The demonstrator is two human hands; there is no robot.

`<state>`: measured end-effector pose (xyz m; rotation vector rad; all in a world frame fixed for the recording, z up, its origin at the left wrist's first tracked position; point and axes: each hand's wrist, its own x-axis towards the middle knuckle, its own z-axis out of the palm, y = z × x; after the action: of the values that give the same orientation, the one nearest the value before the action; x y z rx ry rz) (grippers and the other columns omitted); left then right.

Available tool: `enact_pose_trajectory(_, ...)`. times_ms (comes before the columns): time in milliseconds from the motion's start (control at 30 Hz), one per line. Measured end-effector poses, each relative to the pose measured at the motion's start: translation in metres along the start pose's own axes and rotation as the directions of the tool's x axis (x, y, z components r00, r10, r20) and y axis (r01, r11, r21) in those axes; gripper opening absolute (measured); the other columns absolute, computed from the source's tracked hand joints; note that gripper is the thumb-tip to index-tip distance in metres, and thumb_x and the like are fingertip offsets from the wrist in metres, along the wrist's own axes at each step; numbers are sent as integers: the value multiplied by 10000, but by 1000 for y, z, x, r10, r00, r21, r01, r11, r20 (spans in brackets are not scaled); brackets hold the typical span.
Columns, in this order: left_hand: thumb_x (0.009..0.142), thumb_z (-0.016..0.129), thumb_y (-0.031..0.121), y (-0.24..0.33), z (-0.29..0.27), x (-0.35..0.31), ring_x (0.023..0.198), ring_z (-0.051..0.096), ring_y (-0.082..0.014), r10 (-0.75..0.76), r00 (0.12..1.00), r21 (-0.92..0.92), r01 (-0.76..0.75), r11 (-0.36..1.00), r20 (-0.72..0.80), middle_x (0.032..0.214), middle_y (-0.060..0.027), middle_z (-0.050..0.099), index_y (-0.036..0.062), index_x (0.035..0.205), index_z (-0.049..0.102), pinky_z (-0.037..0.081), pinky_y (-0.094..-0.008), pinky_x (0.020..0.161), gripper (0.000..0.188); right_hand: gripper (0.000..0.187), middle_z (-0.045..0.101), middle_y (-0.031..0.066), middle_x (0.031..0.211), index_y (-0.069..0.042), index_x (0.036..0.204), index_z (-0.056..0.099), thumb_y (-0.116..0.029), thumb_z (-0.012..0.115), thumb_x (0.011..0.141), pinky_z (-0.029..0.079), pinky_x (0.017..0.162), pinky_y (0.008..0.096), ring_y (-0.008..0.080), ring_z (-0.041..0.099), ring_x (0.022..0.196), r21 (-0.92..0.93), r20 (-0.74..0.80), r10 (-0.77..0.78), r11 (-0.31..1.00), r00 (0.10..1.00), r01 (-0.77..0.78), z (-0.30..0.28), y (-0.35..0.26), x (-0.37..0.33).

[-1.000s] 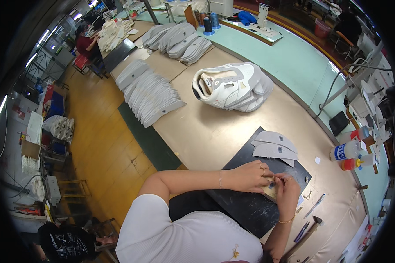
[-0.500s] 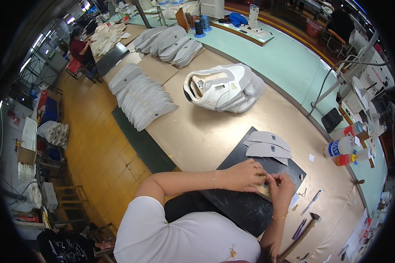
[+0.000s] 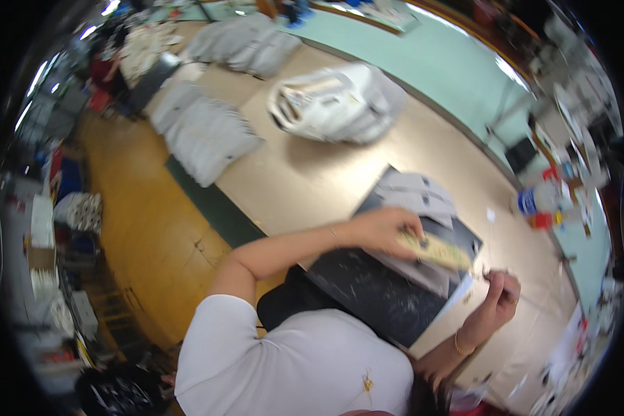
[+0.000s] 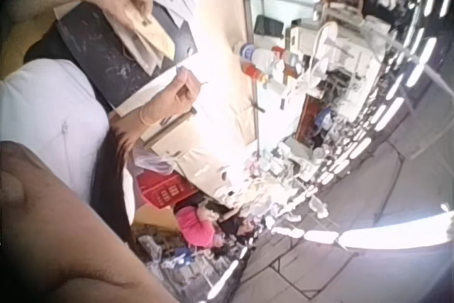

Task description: The person stacks gray shoe-shaped fabric pieces on a black mat, then uses a pen to mark a yellow pattern piece placed on top of the stack. The person repeatedly marks the pattern piece and sets it aside, continuing with additional fabric pieces.

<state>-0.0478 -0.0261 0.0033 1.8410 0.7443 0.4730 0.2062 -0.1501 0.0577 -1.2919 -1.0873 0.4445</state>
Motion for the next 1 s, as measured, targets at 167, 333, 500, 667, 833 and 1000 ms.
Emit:
enact_pose_trajectory(167,732,898,242,-4,-26,10,1031,629,-160,-53,974,-50,43,998,-219,1189,-65,708,80,1055,695,508,-314,893,415,42,664,121,963,12,971,628,52,635,959,508,827,282,163,621,868,22,-14,-54,998,998,54,-4,-11,0)
enact_pose_trajectory(333,787,844,242,-10,-34,13,1168,598,-299,156,945,342,-51,938,-287,1317,-113,667,83,1117,742,486,-406,1023,380,57,678,102,990,-4,987,660,14,697,948,484,757,231,126,613,853,121,-6,3,993,1000,-3,-1,-9,-8)
enact_pose_trajectory(500,763,858,202,11,5,-18,1184,601,-277,268,963,370,-235,899,-39,1299,-84,670,72,1121,757,483,-387,1029,393,69,685,103,987,-9,989,669,4,714,938,470,739,225,125,606,852,118,5,9,993,1000,-10,-1,-5,-9)
enact_pose_trajectory(667,787,843,219,11,25,-23,1159,581,-291,307,952,379,-281,882,-9,1270,-100,664,71,1069,762,471,-404,1027,329,84,694,101,974,-9,972,678,-6,740,915,472,820,257,139,619,877,106,34,45,993,998,-48,3,-7,-11)
enact_pose_trajectory(833,784,840,215,12,23,-24,1150,580,-286,321,947,400,-295,868,3,1269,-101,666,63,1072,763,473,-400,1022,334,76,694,96,970,-12,962,680,-17,741,917,469,827,255,138,621,880,98,41,70,992,997,-73,2,-5,-12)
enact_pose_trajectory(1000,757,859,215,12,24,-23,1130,599,-283,332,943,426,-301,853,2,1288,-78,662,68,1083,765,499,-392,988,370,77,694,90,958,-8,963,684,-22,744,917,469,818,252,140,621,876,78,77,87,993,993,-93,6,-4,-13)
